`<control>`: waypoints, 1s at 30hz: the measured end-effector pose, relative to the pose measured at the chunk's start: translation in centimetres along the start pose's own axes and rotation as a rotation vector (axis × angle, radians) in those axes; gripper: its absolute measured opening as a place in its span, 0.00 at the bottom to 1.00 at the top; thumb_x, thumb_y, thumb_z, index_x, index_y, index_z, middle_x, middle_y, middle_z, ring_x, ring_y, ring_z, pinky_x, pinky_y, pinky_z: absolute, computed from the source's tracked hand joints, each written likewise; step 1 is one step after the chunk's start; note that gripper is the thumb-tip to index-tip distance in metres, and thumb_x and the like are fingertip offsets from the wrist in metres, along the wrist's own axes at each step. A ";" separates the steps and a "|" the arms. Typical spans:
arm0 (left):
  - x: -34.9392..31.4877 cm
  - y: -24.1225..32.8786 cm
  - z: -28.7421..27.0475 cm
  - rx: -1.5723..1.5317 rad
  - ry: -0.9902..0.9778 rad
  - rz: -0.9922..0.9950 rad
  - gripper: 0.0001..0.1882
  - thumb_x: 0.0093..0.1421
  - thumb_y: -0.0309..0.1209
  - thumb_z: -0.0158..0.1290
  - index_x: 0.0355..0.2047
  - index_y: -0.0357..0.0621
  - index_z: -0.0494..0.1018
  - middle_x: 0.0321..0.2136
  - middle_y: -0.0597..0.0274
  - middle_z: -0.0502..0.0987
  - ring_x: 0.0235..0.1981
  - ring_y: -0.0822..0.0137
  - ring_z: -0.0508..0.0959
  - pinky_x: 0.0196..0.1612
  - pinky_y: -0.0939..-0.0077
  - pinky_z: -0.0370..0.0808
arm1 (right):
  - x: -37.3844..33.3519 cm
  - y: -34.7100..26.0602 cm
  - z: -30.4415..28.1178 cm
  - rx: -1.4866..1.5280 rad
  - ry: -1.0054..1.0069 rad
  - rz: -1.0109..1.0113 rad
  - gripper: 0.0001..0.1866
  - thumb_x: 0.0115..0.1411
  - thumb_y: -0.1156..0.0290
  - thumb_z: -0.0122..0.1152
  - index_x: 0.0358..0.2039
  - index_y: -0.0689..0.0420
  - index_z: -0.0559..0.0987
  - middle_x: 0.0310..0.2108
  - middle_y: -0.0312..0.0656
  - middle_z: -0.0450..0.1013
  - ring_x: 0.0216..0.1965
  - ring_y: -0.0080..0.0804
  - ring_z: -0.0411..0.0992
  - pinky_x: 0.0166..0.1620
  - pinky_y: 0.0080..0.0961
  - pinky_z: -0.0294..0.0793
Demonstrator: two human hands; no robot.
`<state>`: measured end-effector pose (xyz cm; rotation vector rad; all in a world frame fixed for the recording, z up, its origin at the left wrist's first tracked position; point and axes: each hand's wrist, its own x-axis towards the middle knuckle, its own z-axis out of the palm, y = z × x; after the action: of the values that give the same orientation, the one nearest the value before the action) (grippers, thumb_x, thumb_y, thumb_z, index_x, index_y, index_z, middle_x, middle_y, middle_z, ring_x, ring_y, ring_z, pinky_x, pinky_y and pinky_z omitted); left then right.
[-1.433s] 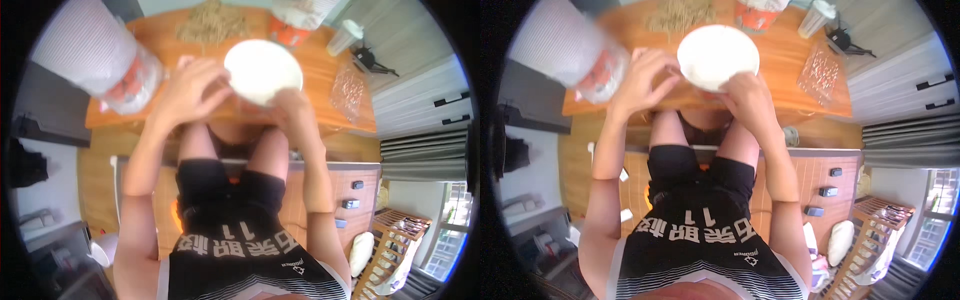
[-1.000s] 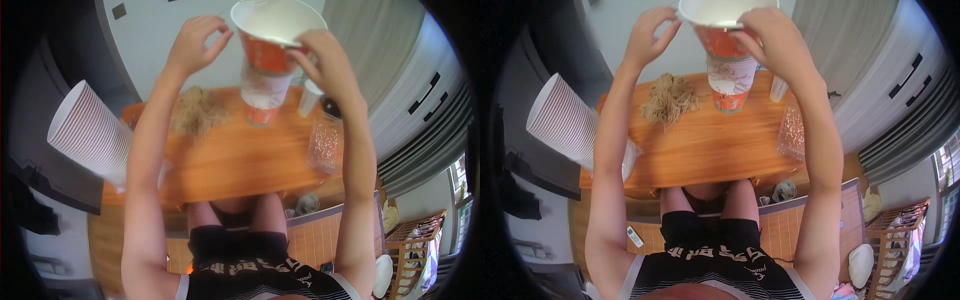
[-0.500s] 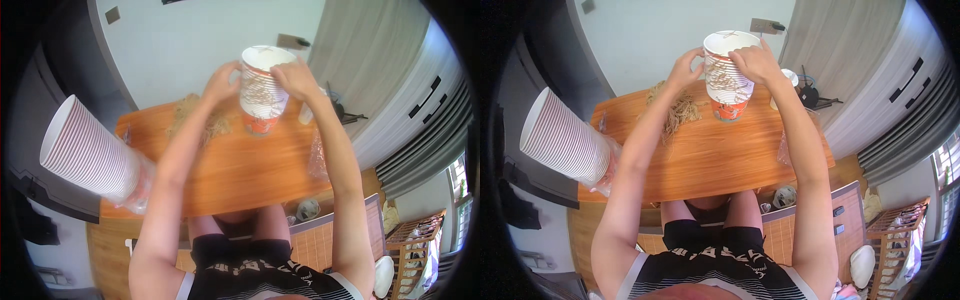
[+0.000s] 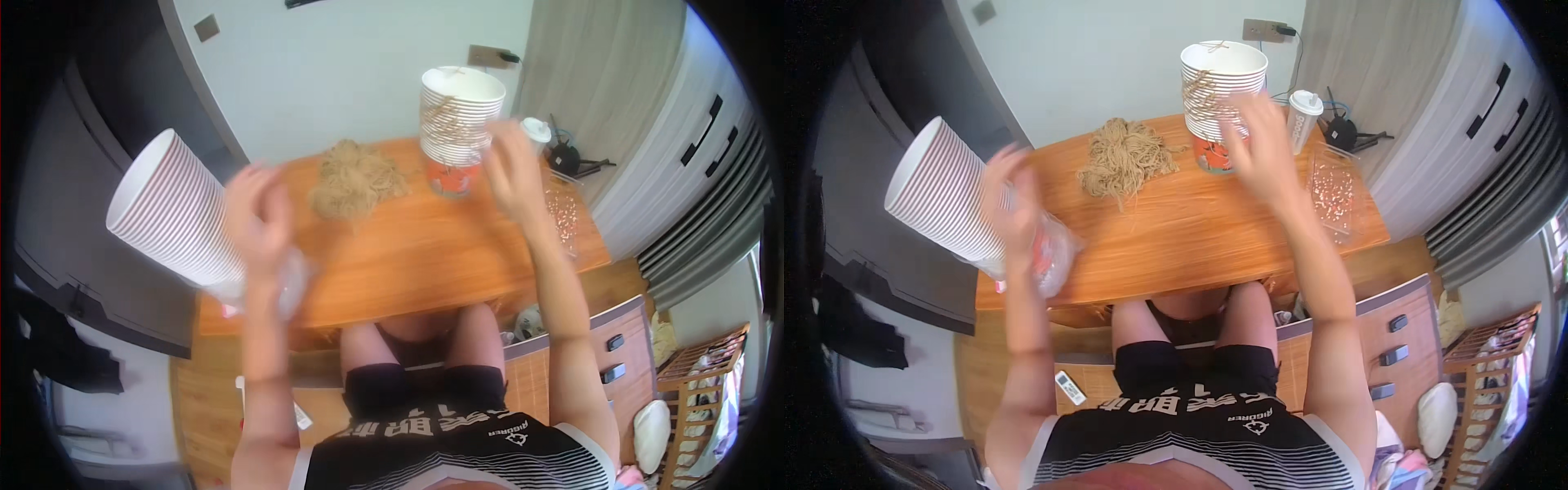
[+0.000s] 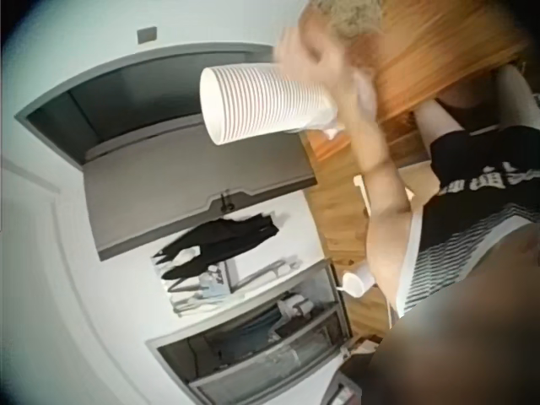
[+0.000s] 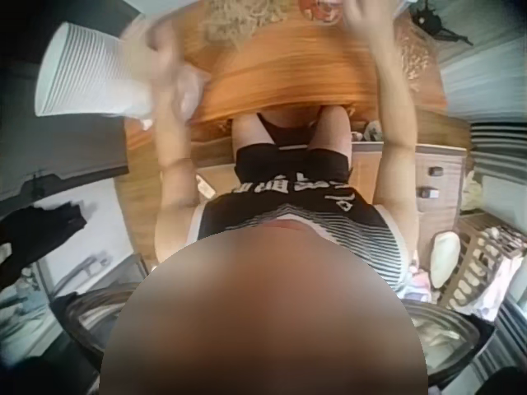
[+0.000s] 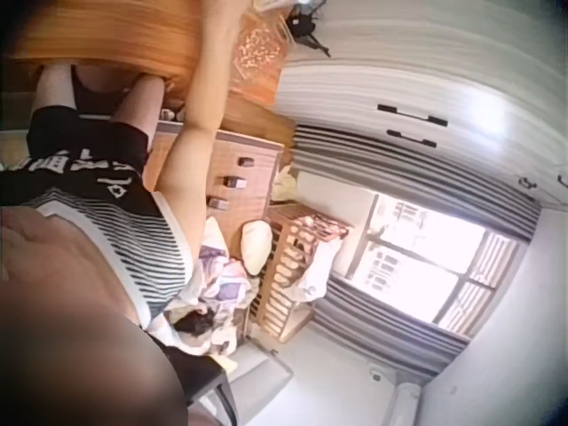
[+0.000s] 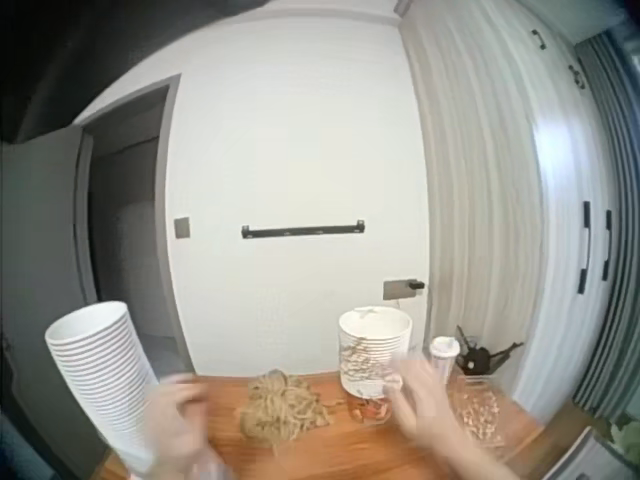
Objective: Tying thin strings onto the edges of paper buckets.
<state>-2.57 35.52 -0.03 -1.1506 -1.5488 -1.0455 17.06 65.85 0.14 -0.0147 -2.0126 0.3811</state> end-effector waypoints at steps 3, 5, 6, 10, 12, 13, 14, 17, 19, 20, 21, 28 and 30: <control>2.1 -1.2 -13.6 0.506 0.015 -0.061 0.16 0.60 0.28 0.58 0.49 0.37 0.77 0.46 0.52 0.80 0.51 0.53 0.75 0.58 0.61 0.68 | -8.5 -7.2 -0.8 0.216 -0.038 -0.155 0.11 0.59 0.69 0.60 0.40 0.58 0.79 0.39 0.47 0.77 0.45 0.50 0.73 0.54 0.47 0.68; 3.8 -1.3 -17.5 0.758 -0.205 0.007 0.16 0.65 0.31 0.55 0.52 0.40 0.75 0.51 0.53 0.78 0.53 0.53 0.75 0.58 0.61 0.68 | -12.9 -7.9 0.8 0.303 -0.056 -0.184 0.09 0.57 0.71 0.61 0.38 0.57 0.80 0.36 0.44 0.77 0.44 0.49 0.74 0.52 0.46 0.69; 4.4 -1.4 -18.0 0.780 -0.296 0.041 0.16 0.66 0.31 0.54 0.53 0.40 0.75 0.51 0.53 0.78 0.53 0.52 0.75 0.58 0.60 0.68 | -15.4 -7.0 2.3 0.270 -0.189 -0.041 0.07 0.57 0.71 0.61 0.36 0.56 0.81 0.35 0.44 0.77 0.43 0.49 0.74 0.51 0.44 0.70; 7.6 -3.4 -18.8 0.648 -0.318 0.019 0.17 0.67 0.32 0.52 0.54 0.41 0.73 0.55 0.49 0.74 0.58 0.50 0.72 0.61 0.57 0.66 | -21.8 -2.4 6.8 0.188 -0.266 0.286 0.04 0.58 0.73 0.62 0.34 0.57 0.82 0.35 0.44 0.78 0.40 0.47 0.75 0.46 0.38 0.73; 10.4 -4.4 -19.6 0.826 -0.472 0.112 0.15 0.69 0.33 0.50 0.52 0.40 0.74 0.54 0.49 0.74 0.58 0.53 0.72 0.59 0.59 0.69 | -23.2 -1.7 7.2 0.148 -0.226 0.300 0.04 0.58 0.73 0.62 0.34 0.57 0.82 0.35 0.43 0.78 0.40 0.46 0.75 0.46 0.39 0.73; 11.0 -6.0 -20.6 0.647 -0.560 0.017 0.14 0.69 0.33 0.49 0.49 0.37 0.75 0.47 0.47 0.78 0.51 0.56 0.76 0.53 0.64 0.72 | -23.6 -1.5 7.5 0.102 -0.206 0.298 0.04 0.58 0.73 0.62 0.33 0.56 0.82 0.34 0.43 0.78 0.40 0.46 0.75 0.45 0.39 0.74; 11.8 -5.2 -19.7 0.585 -0.659 -0.179 0.13 0.69 0.32 0.49 0.47 0.35 0.75 0.42 0.46 0.79 0.45 0.55 0.78 0.50 0.66 0.72 | -23.7 -1.5 7.4 0.107 -0.185 0.279 0.04 0.58 0.71 0.62 0.32 0.57 0.81 0.34 0.42 0.78 0.39 0.45 0.75 0.44 0.39 0.75; 14.2 -3.5 -19.7 0.536 -0.787 -0.235 0.12 0.68 0.31 0.49 0.44 0.33 0.75 0.31 0.44 0.79 0.30 0.57 0.78 0.40 0.69 0.73 | -23.5 -1.5 6.7 0.137 -0.269 0.294 0.05 0.59 0.70 0.62 0.31 0.57 0.81 0.33 0.42 0.78 0.39 0.45 0.75 0.45 0.39 0.75; 15.6 -2.5 -20.0 0.589 -0.940 -0.222 0.11 0.67 0.29 0.50 0.41 0.33 0.76 0.28 0.45 0.78 0.27 0.59 0.78 0.36 0.68 0.73 | -23.6 -1.6 6.8 0.167 -0.259 0.308 0.06 0.59 0.69 0.62 0.30 0.57 0.81 0.33 0.42 0.78 0.39 0.45 0.75 0.45 0.39 0.75; 15.6 -1.9 -19.4 0.557 -0.904 -0.260 0.08 0.60 0.25 0.51 0.37 0.32 0.75 0.23 0.45 0.75 0.23 0.61 0.74 0.32 0.67 0.72 | -23.6 -1.5 6.7 0.175 -0.257 0.322 0.06 0.59 0.68 0.61 0.30 0.57 0.81 0.33 0.42 0.78 0.39 0.45 0.75 0.45 0.39 0.75; 15.9 -1.8 -18.8 0.558 -0.902 -0.263 0.08 0.60 0.25 0.51 0.37 0.32 0.75 0.23 0.45 0.75 0.23 0.61 0.74 0.32 0.67 0.72 | -23.7 -1.5 6.5 0.184 -0.256 0.334 0.06 0.59 0.68 0.61 0.30 0.56 0.81 0.33 0.42 0.78 0.40 0.45 0.75 0.45 0.39 0.75; 16.1 -2.8 -18.4 0.710 -0.945 -0.137 0.10 0.50 0.23 0.52 0.34 0.33 0.75 0.19 0.44 0.70 0.20 0.52 0.70 0.30 0.64 0.71 | -24.3 -1.5 5.9 0.241 -0.274 0.308 0.06 0.60 0.68 0.61 0.31 0.56 0.82 0.33 0.41 0.78 0.40 0.44 0.75 0.46 0.39 0.75; 15.3 -3.1 -18.0 0.692 -0.820 -0.110 0.11 0.51 0.23 0.52 0.36 0.35 0.77 0.22 0.43 0.74 0.22 0.51 0.75 0.32 0.63 0.73 | -24.5 -1.4 5.7 0.237 -0.276 0.303 0.06 0.59 0.68 0.61 0.30 0.56 0.82 0.32 0.41 0.78 0.41 0.44 0.75 0.46 0.39 0.75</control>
<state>-4.70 20.64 18.48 -1.0275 -2.3651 0.0040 23.53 58.70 -23.14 -0.1273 -2.2282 0.8524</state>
